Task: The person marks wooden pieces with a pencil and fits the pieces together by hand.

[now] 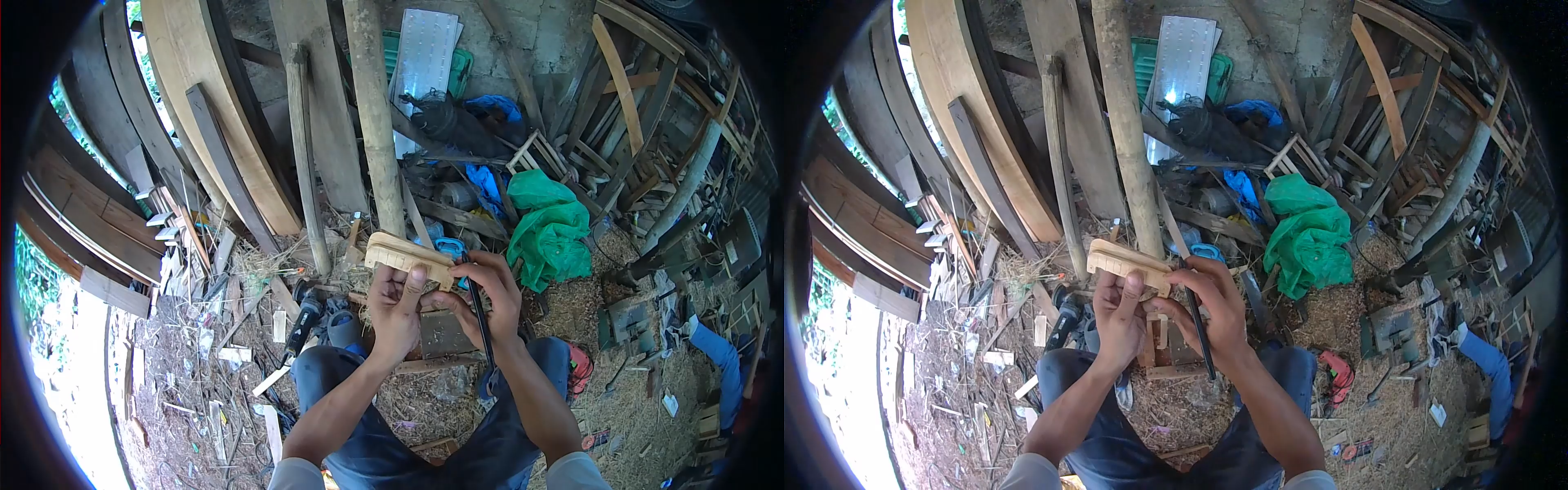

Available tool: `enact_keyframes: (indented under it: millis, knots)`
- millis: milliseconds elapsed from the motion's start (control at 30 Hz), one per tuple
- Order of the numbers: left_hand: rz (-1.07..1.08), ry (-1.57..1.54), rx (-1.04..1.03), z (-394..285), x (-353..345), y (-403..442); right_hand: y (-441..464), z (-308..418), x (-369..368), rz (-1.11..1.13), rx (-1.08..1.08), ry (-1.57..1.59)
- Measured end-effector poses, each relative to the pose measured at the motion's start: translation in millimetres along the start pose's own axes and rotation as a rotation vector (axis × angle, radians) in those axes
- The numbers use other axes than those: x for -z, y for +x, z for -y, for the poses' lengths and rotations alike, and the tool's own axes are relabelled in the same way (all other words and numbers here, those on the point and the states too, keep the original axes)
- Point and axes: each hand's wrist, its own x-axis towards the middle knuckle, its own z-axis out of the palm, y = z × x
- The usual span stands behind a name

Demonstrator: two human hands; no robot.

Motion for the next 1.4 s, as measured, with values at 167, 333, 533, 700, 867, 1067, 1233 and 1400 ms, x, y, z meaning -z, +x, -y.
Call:
enact_keyframes:
  millis: [167,333,533,700,867,1067,1233,1400]
  knots:
    - [0.007,0.045,-0.019,5.1,5.5,0.0,1.7,-2.1,0.5,-0.022,0.027,-0.02]
    - [0.014,0.032,0.004,3.6,6.2,1.0,1.4,-1.3,-0.3,-0.017,0.023,-0.016]
    - [-0.021,-0.013,-0.002,4.4,4.4,0.2,0.4,0.3,-1.4,-0.02,-0.002,0.01]
    - [-0.008,-0.002,0.015,5.1,6.8,0.1,0.3,-2.6,-1.2,-0.02,0.028,0.0]
    - [-0.014,-0.006,0.017,5.8,6.6,-0.1,2.2,-0.5,0.0,-0.031,0.037,-0.009]
    - [-0.008,-0.041,0.014,4.4,7.3,-0.6,-1.6,-1.7,-1.5,-0.026,-0.041,0.051]
    - [0.001,-0.02,0.004,2.7,6.1,0.0,-0.3,-1.9,-0.7,-0.021,0.015,0.021]
    - [-0.004,-0.015,0.01,4.1,8.6,0.2,-0.1,-1.4,-0.6,-0.017,0.006,0.032]
